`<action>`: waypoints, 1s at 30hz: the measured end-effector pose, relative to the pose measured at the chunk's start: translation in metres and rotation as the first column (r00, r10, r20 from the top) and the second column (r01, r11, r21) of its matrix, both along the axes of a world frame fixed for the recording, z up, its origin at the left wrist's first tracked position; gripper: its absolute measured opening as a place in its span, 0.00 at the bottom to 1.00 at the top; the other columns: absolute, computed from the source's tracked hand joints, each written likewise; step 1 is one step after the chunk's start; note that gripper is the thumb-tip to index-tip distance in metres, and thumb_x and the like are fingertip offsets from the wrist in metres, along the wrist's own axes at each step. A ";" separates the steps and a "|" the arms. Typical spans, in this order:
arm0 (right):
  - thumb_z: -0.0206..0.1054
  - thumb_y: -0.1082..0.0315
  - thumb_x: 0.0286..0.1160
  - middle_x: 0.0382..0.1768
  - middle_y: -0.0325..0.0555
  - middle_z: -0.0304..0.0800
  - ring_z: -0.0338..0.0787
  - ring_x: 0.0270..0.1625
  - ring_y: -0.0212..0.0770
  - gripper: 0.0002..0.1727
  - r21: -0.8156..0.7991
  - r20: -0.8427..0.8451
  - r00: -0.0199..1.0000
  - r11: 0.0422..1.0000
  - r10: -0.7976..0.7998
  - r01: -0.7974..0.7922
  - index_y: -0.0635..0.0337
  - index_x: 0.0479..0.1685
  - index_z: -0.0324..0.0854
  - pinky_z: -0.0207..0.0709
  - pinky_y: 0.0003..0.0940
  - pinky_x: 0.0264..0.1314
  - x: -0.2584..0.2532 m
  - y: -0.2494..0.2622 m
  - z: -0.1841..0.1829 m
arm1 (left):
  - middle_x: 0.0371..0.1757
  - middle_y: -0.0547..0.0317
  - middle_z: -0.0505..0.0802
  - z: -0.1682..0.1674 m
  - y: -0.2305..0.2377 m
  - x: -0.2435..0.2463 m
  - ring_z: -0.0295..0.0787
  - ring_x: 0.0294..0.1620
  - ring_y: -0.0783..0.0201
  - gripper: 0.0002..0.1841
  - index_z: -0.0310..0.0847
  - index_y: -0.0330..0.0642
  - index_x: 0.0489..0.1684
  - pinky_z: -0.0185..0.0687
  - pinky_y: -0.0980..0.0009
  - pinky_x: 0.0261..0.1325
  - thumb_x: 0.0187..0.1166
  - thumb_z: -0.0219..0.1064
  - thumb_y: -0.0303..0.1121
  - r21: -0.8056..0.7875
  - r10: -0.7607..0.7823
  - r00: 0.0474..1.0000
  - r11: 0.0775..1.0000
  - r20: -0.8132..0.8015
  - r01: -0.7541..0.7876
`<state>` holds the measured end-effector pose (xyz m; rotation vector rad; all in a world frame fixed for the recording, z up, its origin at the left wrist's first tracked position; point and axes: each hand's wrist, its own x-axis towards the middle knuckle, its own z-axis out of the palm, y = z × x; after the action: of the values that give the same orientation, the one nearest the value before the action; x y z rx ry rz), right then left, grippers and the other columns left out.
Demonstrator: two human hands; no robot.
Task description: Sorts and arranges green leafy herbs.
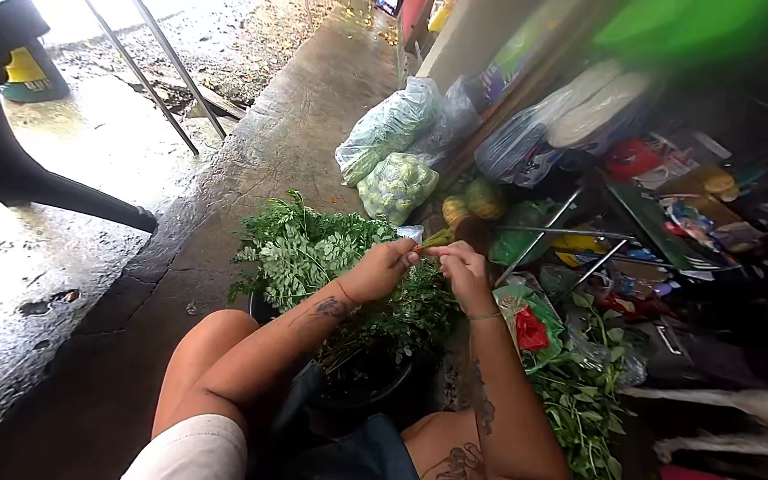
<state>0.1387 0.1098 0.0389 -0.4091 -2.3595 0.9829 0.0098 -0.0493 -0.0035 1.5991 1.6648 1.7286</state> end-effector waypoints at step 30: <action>0.65 0.80 0.78 0.54 0.46 0.96 0.95 0.43 0.35 0.17 -0.550 -0.577 0.790 0.813 -0.206 -0.189 0.65 0.64 0.86 0.90 0.30 0.48 -0.028 -0.057 -0.015 | 0.34 0.46 0.87 -0.001 0.010 0.020 0.87 0.36 0.51 0.13 0.81 0.34 0.48 0.84 0.50 0.43 0.93 0.54 0.33 -0.136 0.239 0.969 0.960 -0.057 -0.245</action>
<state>0.1110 0.0528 0.0241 -0.2571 -1.4237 1.5660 0.0298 -0.0398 -0.0042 1.4246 2.0271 1.6504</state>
